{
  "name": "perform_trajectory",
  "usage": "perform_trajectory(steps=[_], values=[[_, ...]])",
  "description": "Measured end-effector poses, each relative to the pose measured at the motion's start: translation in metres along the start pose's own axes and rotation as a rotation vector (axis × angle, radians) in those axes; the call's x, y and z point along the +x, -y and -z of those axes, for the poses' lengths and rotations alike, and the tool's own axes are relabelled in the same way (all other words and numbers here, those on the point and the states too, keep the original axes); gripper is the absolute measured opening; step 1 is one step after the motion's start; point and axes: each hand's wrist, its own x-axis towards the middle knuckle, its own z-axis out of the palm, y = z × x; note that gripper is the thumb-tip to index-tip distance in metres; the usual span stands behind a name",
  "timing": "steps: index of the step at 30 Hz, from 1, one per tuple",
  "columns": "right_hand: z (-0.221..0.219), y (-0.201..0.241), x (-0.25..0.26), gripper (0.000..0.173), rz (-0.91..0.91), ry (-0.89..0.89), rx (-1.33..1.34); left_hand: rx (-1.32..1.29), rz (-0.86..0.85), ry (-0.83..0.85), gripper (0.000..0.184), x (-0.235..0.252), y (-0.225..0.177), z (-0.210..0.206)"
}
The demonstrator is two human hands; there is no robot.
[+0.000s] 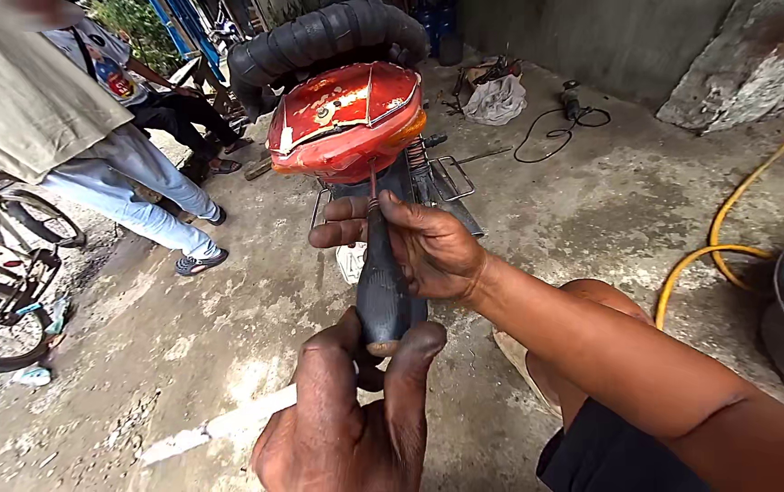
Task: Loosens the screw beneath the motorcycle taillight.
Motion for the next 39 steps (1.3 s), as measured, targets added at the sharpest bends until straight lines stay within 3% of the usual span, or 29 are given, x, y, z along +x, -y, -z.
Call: perform_trajectory(steps=[2, 4, 8, 12, 17, 22, 25, 31, 36, 39], values=[[0.003, 0.001, -0.001, 0.045, 0.017, 0.063, 0.017, 0.046, 0.029, 0.044, 0.051, 0.003, 0.001, 0.003], [0.002, -0.003, -0.002, 0.035, 0.066, 0.012, 0.031, 0.073, 0.055, 0.077, 0.056, 0.003, 0.002, 0.002], [0.0, -0.01, 0.0, 0.029, 0.102, -0.084, 0.008, -0.067, 0.009, 0.033, 0.053, -0.002, -0.002, 0.002], [-0.007, -0.008, 0.0, 0.031, 0.084, -0.184, -0.057, 0.026, -0.005, -0.002, 0.042, -0.002, -0.003, -0.001], [0.002, 0.001, -0.002, 0.045, 0.006, 0.048, 0.035, 0.103, 0.066, 0.065, 0.057, 0.0, 0.005, 0.001], [-0.007, -0.005, -0.001, 0.029, 0.084, -0.167, -0.047, -0.093, 0.029, 0.024, 0.057, -0.005, 0.003, 0.0], [-0.012, -0.007, 0.0, 0.028, 0.064, -0.306, -0.123, -0.063, -0.024, -0.03, 0.04, -0.007, 0.003, -0.006], [-0.001, 0.003, -0.003, 0.043, 0.014, 0.018, -0.035, 0.034, 0.069, 0.006, 0.054, -0.002, 0.005, -0.001], [-0.005, -0.004, -0.003, 0.028, 0.08, -0.17, -0.062, -0.12, -0.018, -0.033, 0.058, -0.008, 0.01, -0.006], [-0.012, -0.004, -0.002, 0.032, 0.07, -0.288, -0.136, -0.07, -0.037, -0.04, 0.04, -0.009, 0.005, -0.01]])
